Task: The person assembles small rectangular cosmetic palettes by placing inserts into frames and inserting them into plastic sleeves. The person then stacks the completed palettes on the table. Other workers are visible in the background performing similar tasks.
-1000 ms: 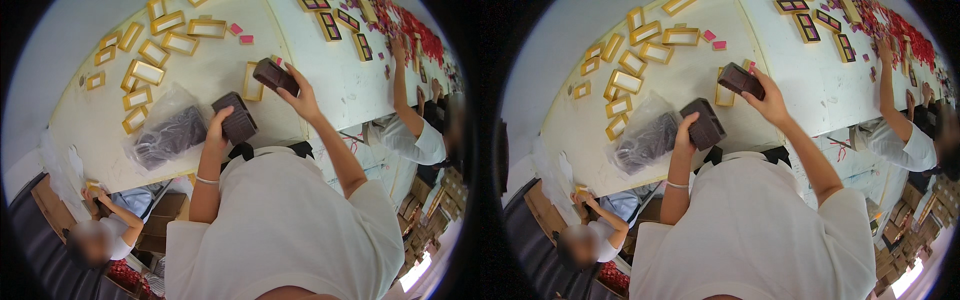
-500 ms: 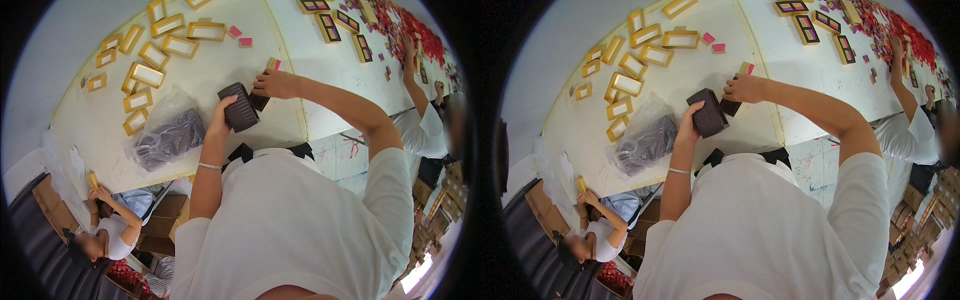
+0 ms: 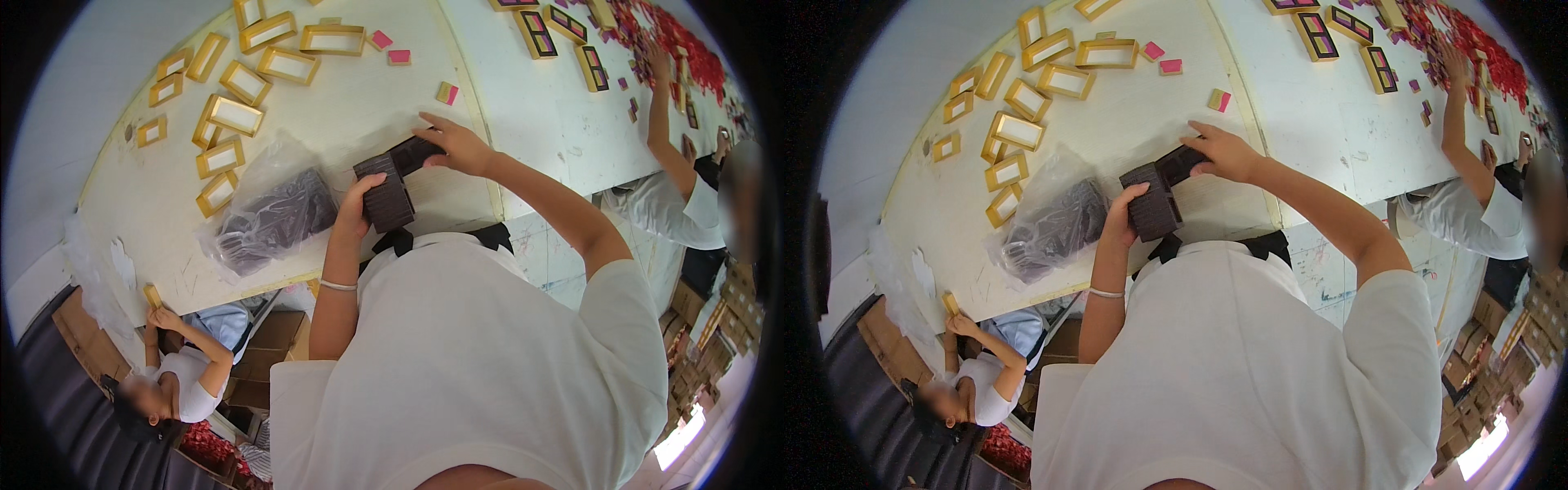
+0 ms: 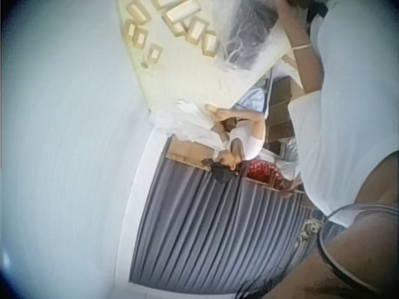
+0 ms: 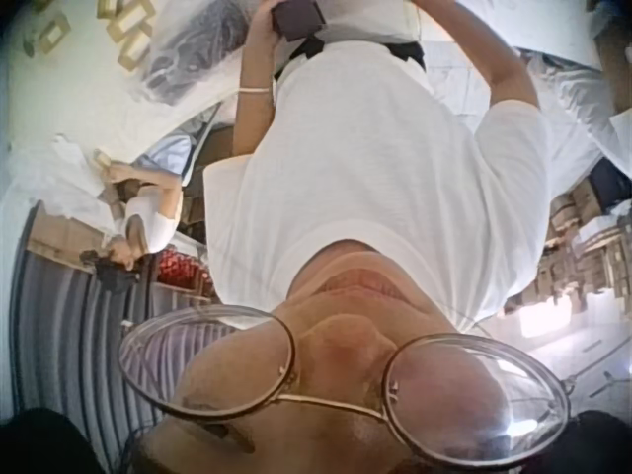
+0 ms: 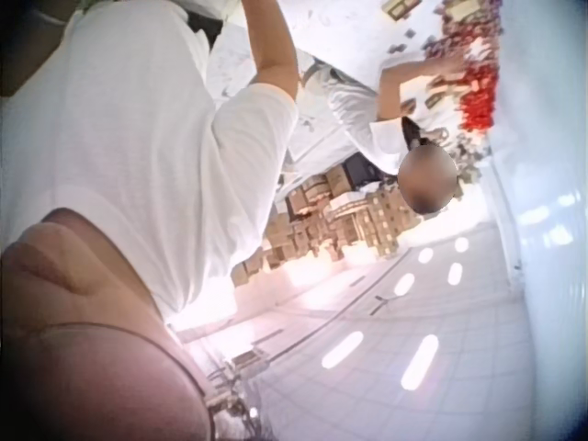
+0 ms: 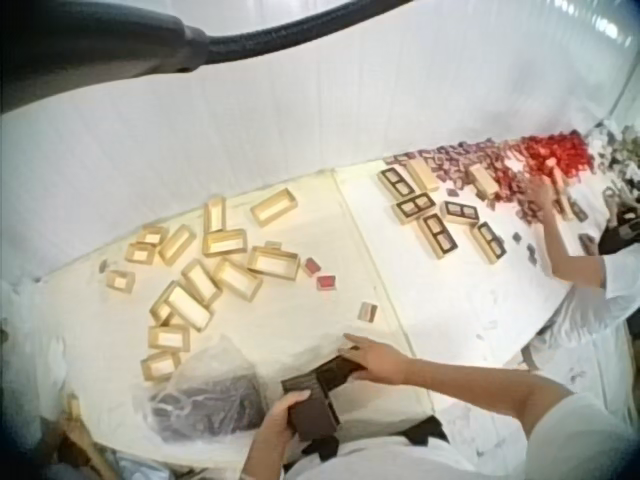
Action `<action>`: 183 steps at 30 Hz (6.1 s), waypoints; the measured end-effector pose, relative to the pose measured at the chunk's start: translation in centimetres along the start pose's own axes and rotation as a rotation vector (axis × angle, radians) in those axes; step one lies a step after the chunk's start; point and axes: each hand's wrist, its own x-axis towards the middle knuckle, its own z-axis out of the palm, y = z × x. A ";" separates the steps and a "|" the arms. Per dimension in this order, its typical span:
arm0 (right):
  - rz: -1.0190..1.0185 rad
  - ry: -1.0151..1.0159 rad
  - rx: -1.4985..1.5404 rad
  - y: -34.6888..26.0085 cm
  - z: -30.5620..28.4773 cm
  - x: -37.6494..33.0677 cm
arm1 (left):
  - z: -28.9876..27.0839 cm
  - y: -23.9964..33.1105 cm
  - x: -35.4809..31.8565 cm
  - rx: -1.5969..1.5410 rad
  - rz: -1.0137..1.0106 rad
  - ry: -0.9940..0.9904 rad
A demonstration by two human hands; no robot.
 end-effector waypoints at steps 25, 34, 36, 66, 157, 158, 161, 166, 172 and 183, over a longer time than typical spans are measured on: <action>0.290 0.551 -0.091 -1.3 4.4 -2.2 | 1.2 -0.5 1.6 0.087 0.083 0.078; 0.693 0.410 0.345 1.8 7.0 -1.6 | 0.8 -2.7 3.1 0.079 -0.028 -0.017; 0.678 0.463 0.307 2.4 5.1 -2.7 | 2.0 -2.5 3.7 0.086 -0.025 -0.082; 0.365 0.633 1.106 -5.2 -3.8 11.0 | 3.0 9.8 6.5 -0.348 0.511 -0.035; -0.456 0.009 -0.007 6.5 -0.3 4.9 | 1.5 8.9 12.3 0.201 0.189 -0.200; -0.342 -0.104 -0.035 5.5 -0.4 5.3 | 1.3 8.5 11.7 0.149 0.189 -0.211; -0.601 -0.091 -0.182 4.8 -0.7 6.4 | -0.4 7.9 11.5 0.169 0.221 -0.257; -0.657 -0.156 -0.515 5.0 -0.8 7.6 | 0.8 8.7 10.3 0.232 0.175 -0.128; -0.348 0.108 -0.404 2.0 -1.3 4.7 | -0.5 7.8 10.0 0.276 0.293 -0.154; 0.033 0.461 0.484 1.0 4.5 5.1 | -2.2 4.6 7.1 0.062 0.199 -0.045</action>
